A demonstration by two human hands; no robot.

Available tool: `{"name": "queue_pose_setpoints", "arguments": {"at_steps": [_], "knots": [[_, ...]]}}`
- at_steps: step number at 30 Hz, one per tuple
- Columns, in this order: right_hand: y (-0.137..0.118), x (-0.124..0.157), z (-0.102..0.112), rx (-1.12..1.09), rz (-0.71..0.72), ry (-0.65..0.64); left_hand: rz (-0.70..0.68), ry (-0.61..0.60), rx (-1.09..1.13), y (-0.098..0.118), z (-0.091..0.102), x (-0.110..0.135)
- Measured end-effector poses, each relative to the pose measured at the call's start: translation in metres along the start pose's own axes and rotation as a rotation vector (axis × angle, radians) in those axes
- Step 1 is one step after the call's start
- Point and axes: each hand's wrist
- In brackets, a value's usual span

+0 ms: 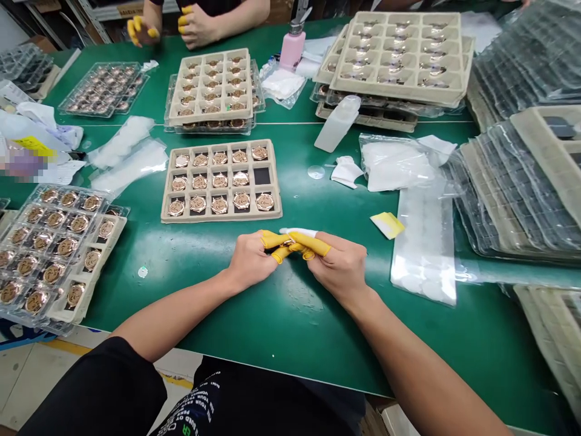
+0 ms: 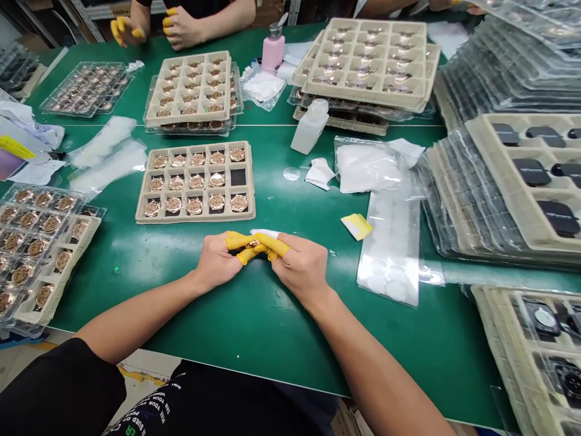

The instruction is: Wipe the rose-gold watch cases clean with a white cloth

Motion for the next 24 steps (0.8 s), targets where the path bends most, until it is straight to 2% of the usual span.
{"name": "queue_pose_setpoints", "arguments": {"at_steps": [3, 5, 7, 8, 10, 14, 20, 22, 24], "knots": [[0.006, -0.006, 0.007, 0.222, -0.005, 0.121, 0.136, 0.036, 0.134, -0.001, -0.006, 0.002], [0.015, -0.011, 0.014, 0.186, -0.146, 0.246, 0.272, 0.075, 0.297, -0.003, -0.009, 0.0], [0.025, -0.015, 0.02, 0.039, -0.356, 0.385, 0.388, 0.104, 0.465, -0.006, -0.01, -0.004], [0.03, -0.015, 0.022, -0.018, -0.425, 0.407, 0.422, 0.111, 0.53, -0.008, -0.01, -0.006], [0.035, -0.014, 0.023, -0.076, -0.464, 0.356, 0.421, 0.136, 0.595, -0.012, -0.007, -0.012], [0.028, -0.009, 0.018, -0.127, -0.403, 0.184, 0.31, 0.189, 0.525, -0.014, -0.005, -0.016], [0.017, -0.002, 0.008, -0.325, -0.479, 0.048, 0.415, 0.125, 0.633, -0.007, -0.008, -0.008], [0.019, -0.001, 0.0, -0.362, -0.522, 0.057, 0.426, 0.205, 0.676, -0.003, 0.003, -0.023], [0.022, -0.003, -0.014, -0.442, -0.602, 0.115, 0.393, 0.358, 0.694, 0.0, 0.026, -0.058]]}}
Point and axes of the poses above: each hand's wrist, its own x-axis away from the middle knuckle, its own z-axis out of the back of the hand, y = z × x, and after that the axes turned 5 degrees about y, right-handed
